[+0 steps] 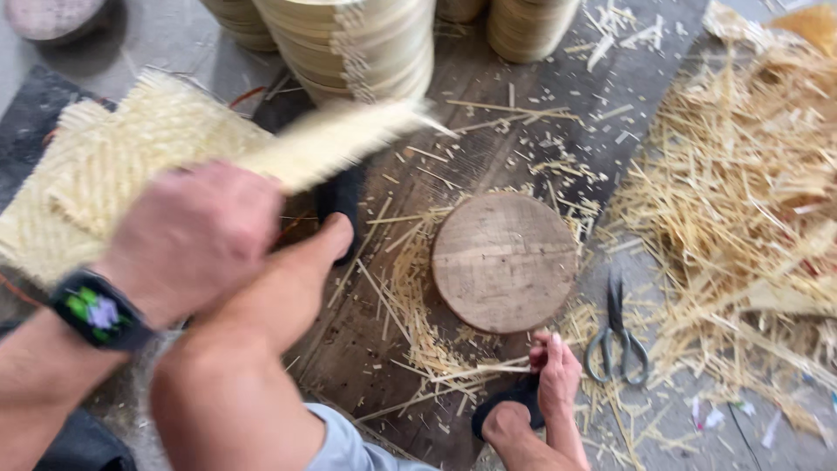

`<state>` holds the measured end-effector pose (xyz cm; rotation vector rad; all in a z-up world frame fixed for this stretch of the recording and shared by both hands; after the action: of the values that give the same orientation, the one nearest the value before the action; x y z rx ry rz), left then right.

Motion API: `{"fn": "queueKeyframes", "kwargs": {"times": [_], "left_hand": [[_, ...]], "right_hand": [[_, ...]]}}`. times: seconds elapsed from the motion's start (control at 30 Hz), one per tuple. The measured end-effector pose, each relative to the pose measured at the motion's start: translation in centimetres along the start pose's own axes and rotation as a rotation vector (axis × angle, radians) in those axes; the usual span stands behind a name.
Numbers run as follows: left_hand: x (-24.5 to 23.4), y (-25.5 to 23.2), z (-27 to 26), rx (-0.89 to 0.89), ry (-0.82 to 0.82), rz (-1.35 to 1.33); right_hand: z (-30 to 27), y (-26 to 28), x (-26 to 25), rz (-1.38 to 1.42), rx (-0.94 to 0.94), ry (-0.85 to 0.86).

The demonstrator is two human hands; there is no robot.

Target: The person assembles round bamboo trays by placing a woven bamboo mat onto a wooden base, fitting a bamboo ring around the edge, and trimming the excess mat with shears. The person repeats this process for multiple trays, stacking the finished ones nearby.

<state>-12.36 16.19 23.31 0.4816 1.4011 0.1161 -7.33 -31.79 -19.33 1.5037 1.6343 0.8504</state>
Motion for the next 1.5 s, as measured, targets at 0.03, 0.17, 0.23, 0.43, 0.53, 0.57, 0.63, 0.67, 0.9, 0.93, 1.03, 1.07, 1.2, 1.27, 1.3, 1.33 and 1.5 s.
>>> {"fn": "queueKeyframes", "kwargs": {"times": [0.03,0.17,0.23,0.43,0.53,0.57,0.63,0.67,0.9,0.93,1.03,1.07,1.2,1.27,1.3,1.33,1.5], "left_hand": [[-1.2,-3.2,1.1,0.167,-0.19,-0.005],[5.9,-15.9,6.3,0.417,-0.107,-0.195],[10.2,-22.2,6.8,0.559,-0.124,-0.28],[19.5,-29.9,5.6,0.388,0.11,-0.798],[24.5,-26.4,6.8,-0.181,0.196,-1.007],[26.9,-24.6,7.5,-0.387,0.171,-0.997],[32.2,-20.9,8.6,-0.79,0.098,-1.0],[34.8,-19.7,9.1,-0.918,0.118,-1.054],[39.8,-19.8,8.5,-1.024,0.366,-1.539],[39.2,-19.7,8.4,-1.019,0.354,-1.5],[37.3,-19.3,8.9,-1.006,0.326,-1.382],[36.8,-19.2,9.1,-1.002,0.32,-1.342],[34.2,-18.8,9.6,-0.988,0.264,-1.266],[31.8,-19.0,10.0,-1.009,0.217,-1.182],[30.3,-19.4,10.0,-1.006,0.216,-1.149],[28.5,-20.2,9.7,-1.003,0.215,-1.116],[14.8,-29.8,8.8,-0.213,-0.244,-0.959]], "right_hand": [[0.2,0.9,0.1,0.146,-0.009,0.073],[0.9,5.6,0.5,0.535,0.038,0.223],[1.7,8.4,0.3,0.635,0.108,0.232],[4.2,7.7,-0.8,0.104,0.017,0.075],[5.6,6.1,-0.4,0.123,-0.028,0.069],[5.9,5.8,-0.3,0.117,-0.037,0.062],[6.2,5.4,-0.1,0.1,-0.062,0.019],[6.3,5.4,0.2,0.089,-0.078,-0.017],[4.0,9.7,1.3,-0.392,-0.134,-0.313],[3.3,11.1,1.9,-0.512,-0.294,-0.342],[1.6,14.6,5.0,-0.828,-0.671,-0.226],[1.7,15.0,6.5,-0.905,-0.713,-0.061],[0.4,14.6,11.5,-1.301,-0.827,0.205],[0.2,14.6,11.6,-1.287,-0.788,0.215],[0.2,14.5,11.6,-1.282,-0.767,0.219],[0.3,14.5,11.6,-1.282,-0.777,0.21],[0.2,13.9,11.4,-1.265,-0.792,0.182]]}}
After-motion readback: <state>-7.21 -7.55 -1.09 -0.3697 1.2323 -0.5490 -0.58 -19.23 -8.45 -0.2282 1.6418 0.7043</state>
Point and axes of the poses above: each hand's wrist, its own z-axis towards the middle knuckle, its own x-axis out of the palm, y = z × x, the point moved 4 cm from there along z, towards the middle knuckle, and after that the axes turned 2 degrees about z, right-handed, at the moved point
